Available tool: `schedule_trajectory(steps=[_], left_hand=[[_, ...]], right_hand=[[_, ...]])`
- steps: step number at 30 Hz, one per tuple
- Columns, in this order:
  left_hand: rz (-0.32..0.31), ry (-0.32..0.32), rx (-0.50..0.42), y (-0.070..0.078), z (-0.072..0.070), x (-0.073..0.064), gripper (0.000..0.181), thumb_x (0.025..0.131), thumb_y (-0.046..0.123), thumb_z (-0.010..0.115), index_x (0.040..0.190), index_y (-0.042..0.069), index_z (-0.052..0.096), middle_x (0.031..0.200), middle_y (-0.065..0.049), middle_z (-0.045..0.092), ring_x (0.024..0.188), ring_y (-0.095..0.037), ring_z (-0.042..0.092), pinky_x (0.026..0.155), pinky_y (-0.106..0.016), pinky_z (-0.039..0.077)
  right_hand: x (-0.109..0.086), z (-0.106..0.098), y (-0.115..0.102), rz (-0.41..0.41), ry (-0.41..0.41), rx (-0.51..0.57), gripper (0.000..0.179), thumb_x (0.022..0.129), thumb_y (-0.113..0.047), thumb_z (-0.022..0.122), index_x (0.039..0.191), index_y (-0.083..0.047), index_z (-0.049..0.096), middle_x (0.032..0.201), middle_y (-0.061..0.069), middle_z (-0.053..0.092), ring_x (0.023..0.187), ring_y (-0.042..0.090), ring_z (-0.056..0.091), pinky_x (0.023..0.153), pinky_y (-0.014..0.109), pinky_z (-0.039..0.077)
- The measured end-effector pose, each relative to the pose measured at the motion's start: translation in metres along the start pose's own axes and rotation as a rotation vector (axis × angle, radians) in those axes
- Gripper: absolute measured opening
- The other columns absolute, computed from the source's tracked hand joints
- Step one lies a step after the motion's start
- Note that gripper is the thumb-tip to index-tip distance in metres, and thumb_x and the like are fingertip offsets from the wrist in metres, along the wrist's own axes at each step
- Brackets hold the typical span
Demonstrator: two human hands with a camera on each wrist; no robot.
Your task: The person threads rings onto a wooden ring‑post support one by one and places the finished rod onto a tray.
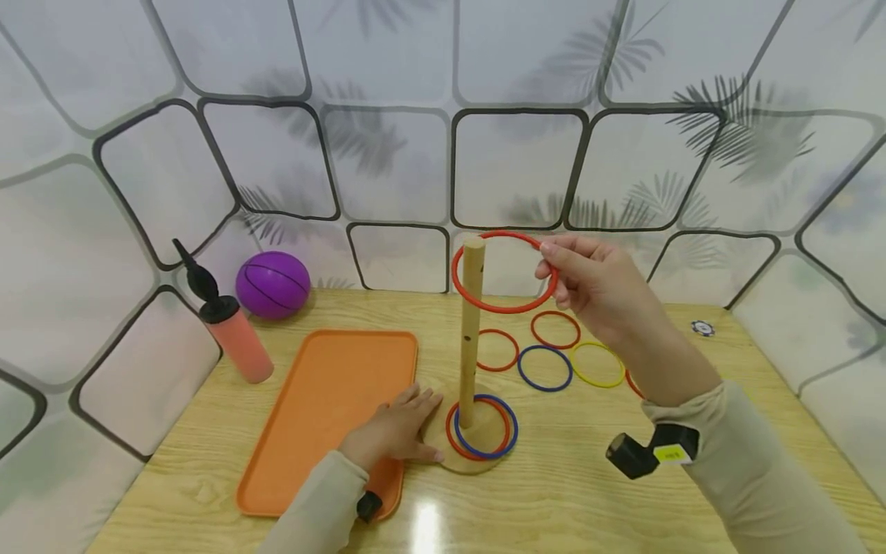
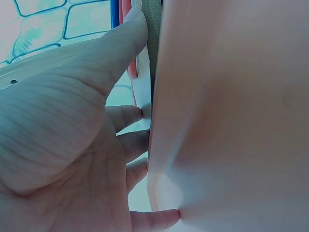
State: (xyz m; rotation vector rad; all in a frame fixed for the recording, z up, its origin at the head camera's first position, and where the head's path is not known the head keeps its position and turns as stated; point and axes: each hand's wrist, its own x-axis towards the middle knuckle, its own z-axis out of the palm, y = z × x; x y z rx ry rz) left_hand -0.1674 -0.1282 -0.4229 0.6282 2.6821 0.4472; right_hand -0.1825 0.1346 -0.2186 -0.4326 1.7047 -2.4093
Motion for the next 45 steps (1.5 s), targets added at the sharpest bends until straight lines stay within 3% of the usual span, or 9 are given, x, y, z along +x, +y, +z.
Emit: schedule_trajectory(steps=[26, 35, 45], left_hand=[[0.008, -0.009, 0.033, -0.002, 0.0, 0.001, 0.089, 0.078, 0.051, 0.072, 0.148, 0.012, 0.033, 0.153, -0.01, 0.029, 0.143, -0.03, 0.016, 0.102, -0.064, 0.027], [0.004, -0.006, 0.028, -0.001, -0.001, 0.001, 0.09, 0.077, 0.05, 0.073, 0.149, 0.012, 0.032, 0.153, -0.01, 0.03, 0.143, -0.03, 0.016, 0.102, -0.064, 0.026], [-0.01, -0.014, 0.021, -0.002, 0.0, 0.002, 0.092, 0.077, 0.05, 0.073, 0.15, 0.013, 0.031, 0.153, -0.009, 0.029, 0.143, -0.029, 0.015, 0.103, -0.063, 0.025]], right_hand=[[-0.02, -0.039, 0.091, 0.232, -0.008, -0.013, 0.01, 0.097, -0.014, 0.055, 0.095, -0.011, 0.064, 0.074, 0.0, 0.065, 0.048, 0.005, 0.054, 0.048, 0.016, 0.046], [-0.028, -0.049, 0.133, 0.268, 0.004, 0.004, 0.008, 0.096, -0.014, 0.056, 0.096, -0.01, 0.063, 0.075, -0.001, 0.065, 0.049, 0.004, 0.055, 0.049, 0.016, 0.047], [-0.038, -0.054, 0.165, 0.338, 0.081, 0.011, 0.007, 0.095, -0.015, 0.058, 0.091, -0.011, 0.062, 0.074, 0.0, 0.064, 0.049, 0.005, 0.053, 0.048, 0.016, 0.046]])
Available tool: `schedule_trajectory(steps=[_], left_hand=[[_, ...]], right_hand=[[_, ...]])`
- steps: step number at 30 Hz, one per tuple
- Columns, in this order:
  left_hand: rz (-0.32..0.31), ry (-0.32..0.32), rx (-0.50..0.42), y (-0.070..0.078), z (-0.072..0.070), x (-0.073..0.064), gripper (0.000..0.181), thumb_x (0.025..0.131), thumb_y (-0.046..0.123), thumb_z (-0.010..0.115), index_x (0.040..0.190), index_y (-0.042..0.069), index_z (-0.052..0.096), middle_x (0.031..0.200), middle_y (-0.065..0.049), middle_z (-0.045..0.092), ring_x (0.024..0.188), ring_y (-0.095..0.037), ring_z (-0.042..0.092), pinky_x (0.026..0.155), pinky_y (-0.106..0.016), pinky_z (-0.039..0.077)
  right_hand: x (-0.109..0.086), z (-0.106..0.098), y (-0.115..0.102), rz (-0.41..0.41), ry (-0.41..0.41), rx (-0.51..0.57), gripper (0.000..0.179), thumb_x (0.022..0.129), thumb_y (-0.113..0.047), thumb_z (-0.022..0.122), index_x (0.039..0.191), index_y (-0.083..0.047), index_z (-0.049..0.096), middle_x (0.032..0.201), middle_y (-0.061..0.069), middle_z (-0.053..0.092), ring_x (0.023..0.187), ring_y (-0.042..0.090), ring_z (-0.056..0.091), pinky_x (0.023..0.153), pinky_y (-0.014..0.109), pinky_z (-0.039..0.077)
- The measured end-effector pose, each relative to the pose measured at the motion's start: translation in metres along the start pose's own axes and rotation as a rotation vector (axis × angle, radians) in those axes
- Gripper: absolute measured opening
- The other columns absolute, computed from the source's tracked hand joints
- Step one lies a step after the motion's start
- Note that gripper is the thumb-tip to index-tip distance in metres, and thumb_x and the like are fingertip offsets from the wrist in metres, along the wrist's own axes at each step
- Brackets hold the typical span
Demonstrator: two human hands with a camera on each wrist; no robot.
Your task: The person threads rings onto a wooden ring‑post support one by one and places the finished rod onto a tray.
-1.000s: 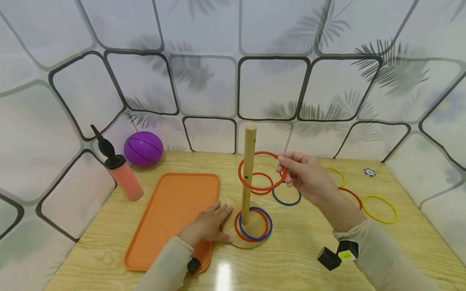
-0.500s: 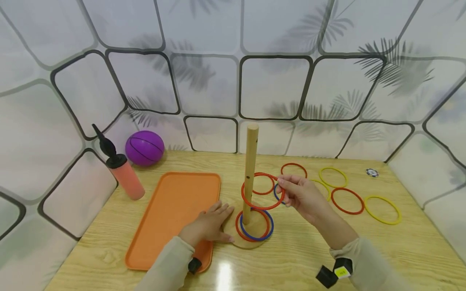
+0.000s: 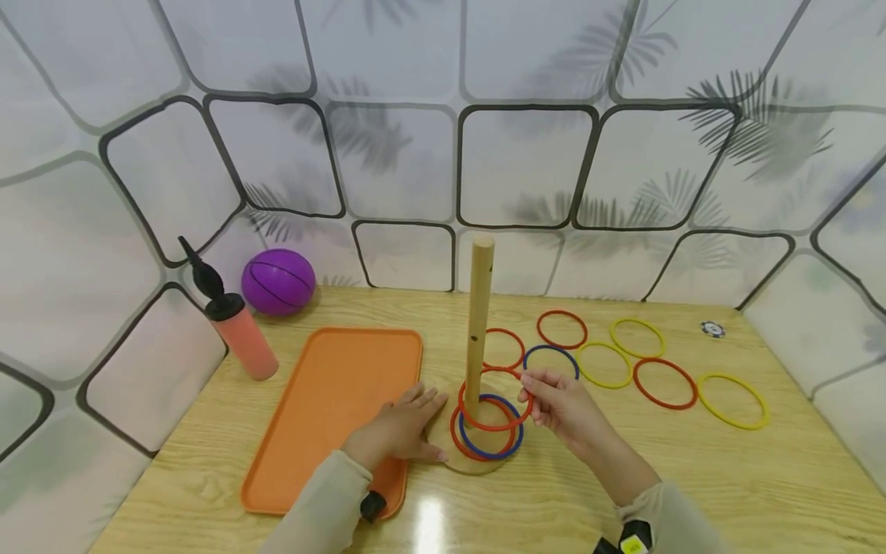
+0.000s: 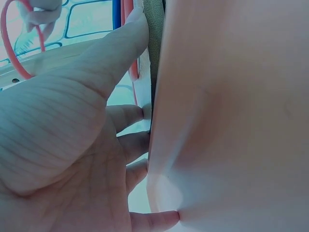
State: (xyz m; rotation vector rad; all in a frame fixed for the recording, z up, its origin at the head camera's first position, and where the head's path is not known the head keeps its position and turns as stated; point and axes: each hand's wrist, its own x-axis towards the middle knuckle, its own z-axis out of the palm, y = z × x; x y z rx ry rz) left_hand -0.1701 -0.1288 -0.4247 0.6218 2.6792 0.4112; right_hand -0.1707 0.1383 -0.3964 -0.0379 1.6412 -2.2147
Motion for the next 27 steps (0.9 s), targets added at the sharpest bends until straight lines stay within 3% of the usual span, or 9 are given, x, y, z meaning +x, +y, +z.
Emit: schedule_trajectory(steps=[6, 11, 27], left_hand=[[-0.009, -0.007, 0.003, 0.0, 0.0, 0.001, 0.092, 0.078, 0.051, 0.072, 0.15, 0.015, 0.029, 0.154, -0.008, 0.027, 0.144, -0.028, 0.014, 0.104, -0.063, 0.024], [-0.008, -0.008, -0.003, 0.002, -0.001, 0.0, 0.092, 0.077, 0.05, 0.072, 0.15, 0.014, 0.03, 0.154, -0.008, 0.027, 0.144, -0.029, 0.014, 0.103, -0.064, 0.024], [-0.002, 0.001, 0.002, -0.001, 0.001, 0.0, 0.092, 0.077, 0.051, 0.072, 0.15, 0.014, 0.031, 0.153, -0.009, 0.029, 0.143, -0.029, 0.015, 0.103, -0.064, 0.025]], right_hand=[[0.0, -0.005, 0.014, 0.023, -0.004, -0.011, 0.006, 0.096, -0.013, 0.056, 0.096, -0.007, 0.058, 0.076, 0.001, 0.064, 0.051, 0.004, 0.053, 0.049, 0.015, 0.046], [0.0, -0.007, 0.025, 0.041, 0.012, -0.044, 0.018, 0.096, -0.015, 0.056, 0.108, -0.002, 0.053, 0.077, 0.0, 0.065, 0.052, 0.004, 0.053, 0.05, 0.015, 0.046], [0.002, -0.018, 0.047, 0.075, 0.0, -0.108, 0.028, 0.094, -0.011, 0.057, 0.116, 0.006, 0.052, 0.081, 0.002, 0.064, 0.056, 0.004, 0.055, 0.052, 0.017, 0.047]])
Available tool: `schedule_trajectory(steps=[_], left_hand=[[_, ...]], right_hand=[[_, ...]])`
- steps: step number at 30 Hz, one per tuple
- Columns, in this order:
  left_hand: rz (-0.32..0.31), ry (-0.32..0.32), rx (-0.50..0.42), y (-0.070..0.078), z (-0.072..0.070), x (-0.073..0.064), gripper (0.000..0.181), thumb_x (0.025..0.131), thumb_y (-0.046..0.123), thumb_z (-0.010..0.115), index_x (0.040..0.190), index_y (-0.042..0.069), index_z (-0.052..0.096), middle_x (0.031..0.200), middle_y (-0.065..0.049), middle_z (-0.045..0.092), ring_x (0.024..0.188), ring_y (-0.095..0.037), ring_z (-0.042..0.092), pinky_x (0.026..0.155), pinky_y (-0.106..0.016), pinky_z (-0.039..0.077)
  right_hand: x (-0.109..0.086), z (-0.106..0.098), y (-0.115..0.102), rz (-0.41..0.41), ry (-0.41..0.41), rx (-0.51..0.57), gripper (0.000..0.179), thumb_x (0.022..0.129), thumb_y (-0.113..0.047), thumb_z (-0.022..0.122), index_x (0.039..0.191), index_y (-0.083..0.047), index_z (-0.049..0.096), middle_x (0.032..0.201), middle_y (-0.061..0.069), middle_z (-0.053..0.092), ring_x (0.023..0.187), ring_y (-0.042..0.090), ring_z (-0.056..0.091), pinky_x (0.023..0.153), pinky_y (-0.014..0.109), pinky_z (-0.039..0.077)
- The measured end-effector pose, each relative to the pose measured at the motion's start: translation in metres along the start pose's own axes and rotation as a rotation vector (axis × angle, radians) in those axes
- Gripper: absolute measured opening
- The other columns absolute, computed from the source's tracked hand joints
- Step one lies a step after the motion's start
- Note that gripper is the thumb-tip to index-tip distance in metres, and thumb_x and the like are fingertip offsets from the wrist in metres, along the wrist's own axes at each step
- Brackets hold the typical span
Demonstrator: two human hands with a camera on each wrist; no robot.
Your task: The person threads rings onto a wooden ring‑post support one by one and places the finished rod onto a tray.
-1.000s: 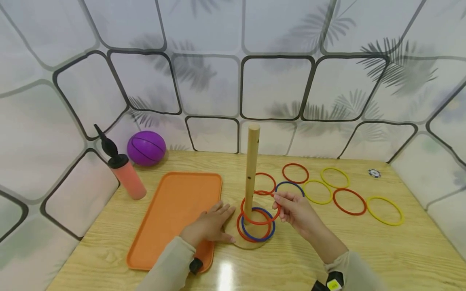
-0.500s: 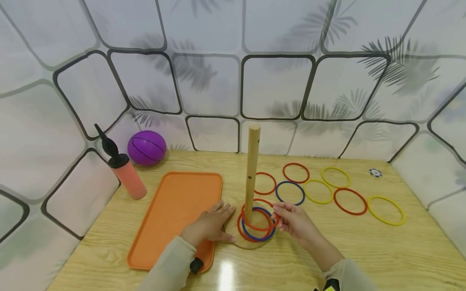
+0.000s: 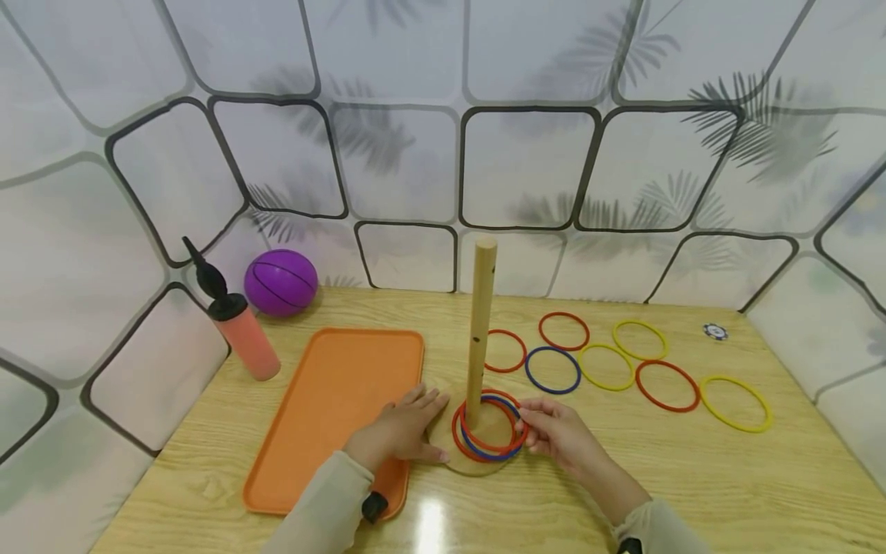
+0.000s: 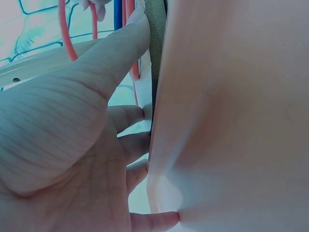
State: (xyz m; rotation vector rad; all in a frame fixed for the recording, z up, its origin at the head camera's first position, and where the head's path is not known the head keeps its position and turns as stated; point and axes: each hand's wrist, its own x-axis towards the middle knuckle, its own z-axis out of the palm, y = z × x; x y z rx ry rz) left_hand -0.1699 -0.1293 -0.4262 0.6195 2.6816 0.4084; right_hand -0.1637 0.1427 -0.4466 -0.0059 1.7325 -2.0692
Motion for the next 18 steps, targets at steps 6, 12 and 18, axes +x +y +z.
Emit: schedule_trajectory(steps=[6, 12, 18], left_hand=[[0.004, 0.006, 0.003, 0.0, 0.001, 0.0, 0.092, 0.077, 0.051, 0.073, 0.149, 0.014, 0.031, 0.153, -0.009, 0.03, 0.143, -0.029, 0.016, 0.102, -0.064, 0.025], [0.0, 0.007, -0.007, 0.002, -0.001, -0.001, 0.091, 0.077, 0.05, 0.073, 0.149, 0.013, 0.031, 0.153, -0.01, 0.029, 0.143, -0.029, 0.015, 0.103, -0.064, 0.025], [-0.003, 0.007, -0.012, 0.003, -0.002, -0.002, 0.09, 0.077, 0.048, 0.074, 0.149, 0.013, 0.032, 0.153, -0.01, 0.029, 0.143, -0.03, 0.016, 0.104, -0.064, 0.023]], right_hand=[[-0.002, -0.008, 0.004, 0.0, -0.005, -0.034, 0.027, 0.094, -0.01, 0.058, 0.115, 0.006, 0.054, 0.081, 0.001, 0.062, 0.061, 0.006, 0.057, 0.055, 0.017, 0.048], [-0.004, -0.018, 0.009, 0.012, 0.02, -0.072, 0.022, 0.092, -0.008, 0.059, 0.11, 0.005, 0.057, 0.082, 0.002, 0.062, 0.063, 0.006, 0.057, 0.056, 0.018, 0.049], [-0.007, -0.03, 0.011, 0.026, 0.045, -0.101, 0.03, 0.092, -0.011, 0.059, 0.114, 0.009, 0.054, 0.085, 0.002, 0.064, 0.063, 0.007, 0.058, 0.057, 0.019, 0.05]])
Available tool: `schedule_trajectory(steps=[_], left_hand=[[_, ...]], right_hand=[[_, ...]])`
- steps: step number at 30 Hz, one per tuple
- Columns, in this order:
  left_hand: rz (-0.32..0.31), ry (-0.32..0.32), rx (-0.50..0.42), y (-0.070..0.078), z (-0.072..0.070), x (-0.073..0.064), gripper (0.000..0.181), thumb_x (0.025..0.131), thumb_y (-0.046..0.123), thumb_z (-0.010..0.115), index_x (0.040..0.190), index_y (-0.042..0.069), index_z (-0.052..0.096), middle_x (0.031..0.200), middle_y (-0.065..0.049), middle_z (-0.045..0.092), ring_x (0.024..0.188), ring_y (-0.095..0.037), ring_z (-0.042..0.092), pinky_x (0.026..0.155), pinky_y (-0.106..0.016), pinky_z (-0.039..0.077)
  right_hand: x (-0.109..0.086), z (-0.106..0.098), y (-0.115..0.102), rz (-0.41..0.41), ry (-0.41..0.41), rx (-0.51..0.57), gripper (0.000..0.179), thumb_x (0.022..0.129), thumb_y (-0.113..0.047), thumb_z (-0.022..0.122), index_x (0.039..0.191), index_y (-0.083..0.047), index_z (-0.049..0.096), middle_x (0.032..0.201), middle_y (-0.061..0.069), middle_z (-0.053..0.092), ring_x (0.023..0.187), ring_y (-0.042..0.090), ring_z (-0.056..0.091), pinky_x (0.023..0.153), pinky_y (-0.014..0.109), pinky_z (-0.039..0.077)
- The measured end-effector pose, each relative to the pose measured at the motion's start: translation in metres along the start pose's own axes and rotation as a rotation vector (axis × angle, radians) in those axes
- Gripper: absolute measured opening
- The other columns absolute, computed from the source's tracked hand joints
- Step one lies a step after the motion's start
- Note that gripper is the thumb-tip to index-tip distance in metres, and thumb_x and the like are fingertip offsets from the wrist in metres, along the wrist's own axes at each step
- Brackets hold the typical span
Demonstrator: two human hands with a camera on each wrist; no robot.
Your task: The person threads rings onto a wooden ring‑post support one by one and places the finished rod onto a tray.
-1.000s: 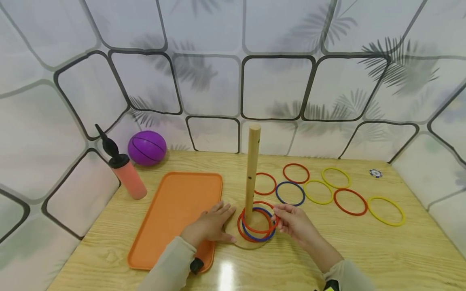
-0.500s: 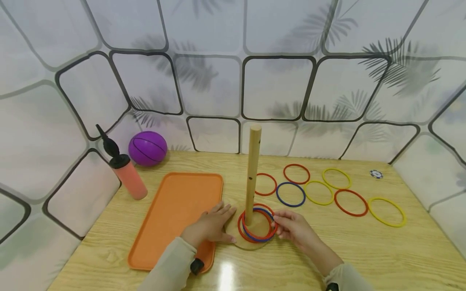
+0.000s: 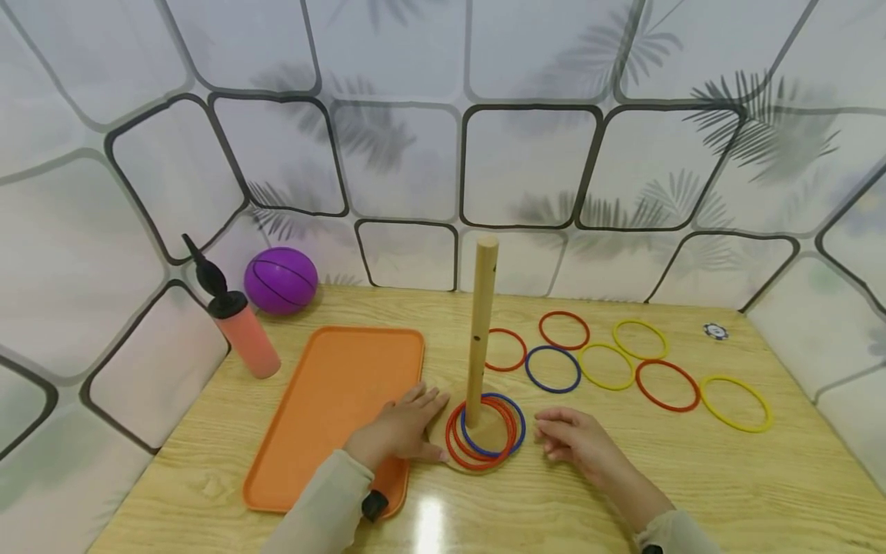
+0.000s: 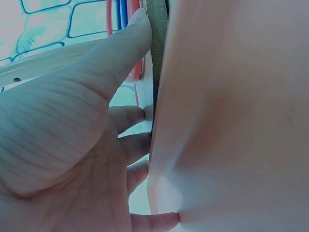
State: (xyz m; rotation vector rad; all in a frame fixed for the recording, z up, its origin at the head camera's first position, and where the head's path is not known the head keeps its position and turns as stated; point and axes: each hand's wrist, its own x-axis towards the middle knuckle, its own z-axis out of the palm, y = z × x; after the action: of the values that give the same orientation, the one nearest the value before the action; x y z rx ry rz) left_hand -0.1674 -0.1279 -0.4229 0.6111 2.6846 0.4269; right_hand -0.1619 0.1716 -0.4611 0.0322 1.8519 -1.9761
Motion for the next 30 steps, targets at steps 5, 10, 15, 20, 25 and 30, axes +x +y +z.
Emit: schedule_trajectory(steps=[5, 10, 15, 20, 25, 30], left_hand=[[-0.005, -0.002, 0.005, -0.002, 0.001, 0.002, 0.09, 0.077, 0.047, 0.074, 0.149, 0.014, 0.031, 0.153, -0.009, 0.029, 0.143, -0.029, 0.015, 0.104, -0.063, 0.023], [0.003, -0.001, 0.014, -0.003, 0.0, 0.003, 0.09, 0.077, 0.048, 0.074, 0.149, 0.014, 0.032, 0.153, -0.009, 0.029, 0.143, -0.029, 0.016, 0.103, -0.063, 0.025], [0.021, 0.007, 0.013, -0.005, -0.002, 0.003, 0.093, 0.075, 0.048, 0.076, 0.149, 0.013, 0.033, 0.153, -0.01, 0.03, 0.143, -0.03, 0.016, 0.103, -0.063, 0.026], [0.025, 0.002, -0.018, -0.003, -0.004, 0.001, 0.095, 0.072, 0.046, 0.078, 0.148, 0.012, 0.033, 0.152, -0.011, 0.031, 0.143, -0.031, 0.016, 0.103, -0.064, 0.025], [0.013, -0.014, -0.024, -0.003, -0.003, 0.002, 0.097, 0.071, 0.046, 0.079, 0.149, 0.013, 0.031, 0.153, -0.01, 0.029, 0.144, -0.029, 0.013, 0.103, -0.064, 0.024], [0.016, -0.009, -0.015, -0.003, -0.002, 0.001, 0.098, 0.071, 0.048, 0.079, 0.149, 0.013, 0.031, 0.153, -0.01, 0.029, 0.144, -0.029, 0.014, 0.103, -0.064, 0.025]], right_hand=[[-0.003, -0.01, -0.006, -0.014, 0.03, 0.009, 0.023, 0.093, -0.007, 0.058, 0.111, 0.006, 0.056, 0.083, 0.001, 0.064, 0.063, 0.007, 0.059, 0.057, 0.019, 0.05], [-0.002, -0.023, -0.015, -0.053, 0.094, -0.068, 0.026, 0.093, -0.006, 0.057, 0.113, 0.01, 0.054, 0.083, 0.003, 0.063, 0.064, 0.009, 0.059, 0.056, 0.022, 0.051], [0.007, -0.037, -0.019, -0.069, 0.151, -0.211, 0.038, 0.094, -0.01, 0.057, 0.122, 0.014, 0.047, 0.083, 0.003, 0.063, 0.063, 0.01, 0.059, 0.057, 0.025, 0.053], [0.019, -0.047, -0.018, -0.053, 0.191, -0.3, 0.049, 0.092, -0.014, 0.062, 0.132, 0.008, 0.044, 0.08, 0.001, 0.062, 0.062, 0.012, 0.059, 0.057, 0.027, 0.054], [0.027, -0.051, -0.016, -0.097, 0.149, -0.366, 0.055, 0.091, -0.014, 0.064, 0.137, 0.005, 0.043, 0.073, 0.006, 0.056, 0.058, 0.013, 0.056, 0.053, 0.026, 0.051], [0.034, -0.051, -0.014, -0.105, 0.135, -0.493, 0.052, 0.089, -0.019, 0.067, 0.135, -0.001, 0.051, 0.059, 0.003, 0.047, 0.046, 0.012, 0.046, 0.044, 0.025, 0.044]])
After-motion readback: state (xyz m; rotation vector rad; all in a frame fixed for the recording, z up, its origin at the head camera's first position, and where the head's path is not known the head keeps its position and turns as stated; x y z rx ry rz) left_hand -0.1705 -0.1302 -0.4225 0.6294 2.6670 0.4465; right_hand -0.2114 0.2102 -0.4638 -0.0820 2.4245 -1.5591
